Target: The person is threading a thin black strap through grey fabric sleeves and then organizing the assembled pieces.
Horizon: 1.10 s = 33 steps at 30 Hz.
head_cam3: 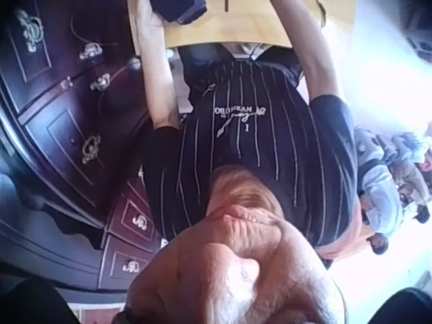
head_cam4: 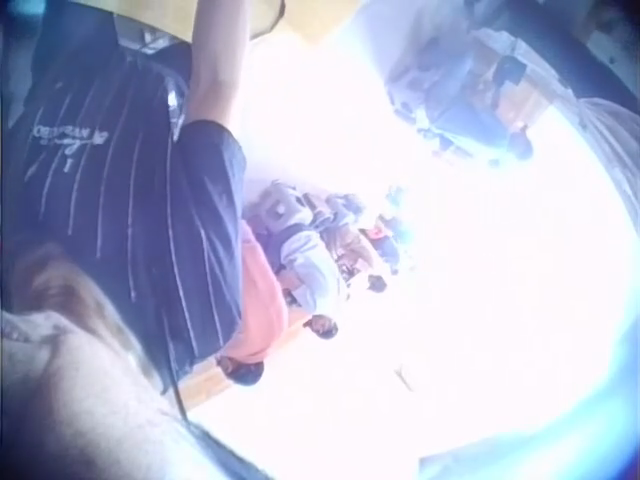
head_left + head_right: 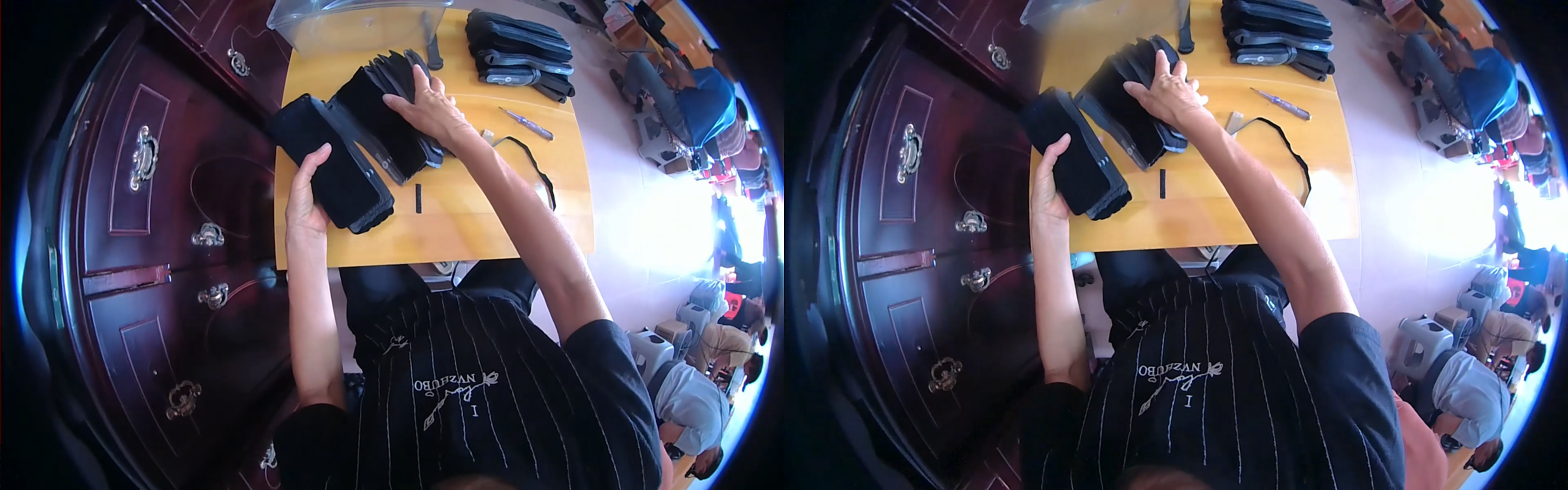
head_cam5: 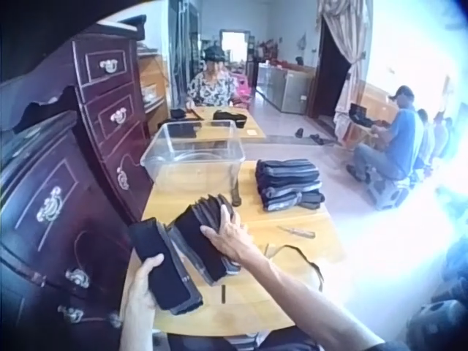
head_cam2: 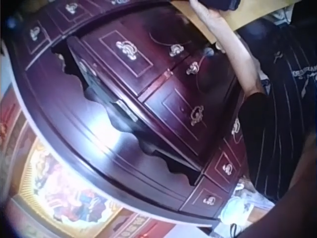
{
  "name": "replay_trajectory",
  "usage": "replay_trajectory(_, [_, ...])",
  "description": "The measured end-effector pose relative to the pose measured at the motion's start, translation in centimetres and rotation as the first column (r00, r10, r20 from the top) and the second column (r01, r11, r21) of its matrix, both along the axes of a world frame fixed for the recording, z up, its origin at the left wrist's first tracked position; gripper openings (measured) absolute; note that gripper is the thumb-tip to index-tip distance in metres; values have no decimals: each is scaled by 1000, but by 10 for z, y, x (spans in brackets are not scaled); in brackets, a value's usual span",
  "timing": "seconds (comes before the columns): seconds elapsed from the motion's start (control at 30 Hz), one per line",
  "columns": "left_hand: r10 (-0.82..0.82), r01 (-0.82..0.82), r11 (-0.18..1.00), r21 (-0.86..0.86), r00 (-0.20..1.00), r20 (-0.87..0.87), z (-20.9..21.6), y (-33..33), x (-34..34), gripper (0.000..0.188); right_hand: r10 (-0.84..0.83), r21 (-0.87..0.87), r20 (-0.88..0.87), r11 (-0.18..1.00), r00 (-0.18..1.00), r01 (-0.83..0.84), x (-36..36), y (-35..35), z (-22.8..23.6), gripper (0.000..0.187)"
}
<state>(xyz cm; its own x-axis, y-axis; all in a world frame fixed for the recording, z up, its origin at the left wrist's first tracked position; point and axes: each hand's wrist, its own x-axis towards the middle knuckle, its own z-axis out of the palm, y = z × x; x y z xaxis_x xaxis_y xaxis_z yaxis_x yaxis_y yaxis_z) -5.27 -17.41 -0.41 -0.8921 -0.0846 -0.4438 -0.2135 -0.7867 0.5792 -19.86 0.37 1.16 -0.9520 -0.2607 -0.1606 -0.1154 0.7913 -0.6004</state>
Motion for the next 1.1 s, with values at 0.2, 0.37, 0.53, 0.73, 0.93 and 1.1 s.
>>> replay_trajectory(0.2, [-42, 47, 996, 76, 997, -65, 2, 6, -17, 42, 22, -79, -162, 996, 987, -35, 0, 13, -5, 96])
replay_trajectory(0.37, [6, -7, 998, -57, 1000, -14, -3, 7, -33, 48, -16, -152, -77, 988, 997, 5, -16, 26, 2, 113])
replay_trajectory(0.53, [53, -41, 944, -326, 998, 26, 3, 13, -36, 51, 42, -143, 42, 989, 998, -36, -22, 39, 2, 112])
replay_trajectory(0.73, [-86, 86, 996, -26, 996, -14, -12, 15, -53, 47, 125, -549, 218, 835, 968, 16, -17, 30, -6, 114])
replay_trajectory(0.93, [-108, 106, 992, -61, 994, -20, -19, 19, -64, 42, 169, -232, -40, 957, 985, -174, -14, 32, -9, 126])
replay_trajectory(1.1, [-41, 28, 971, -236, 998, -54, -11, 19, -60, 39, 77, -105, 14, 992, 997, -75, -11, 30, -7, 124])
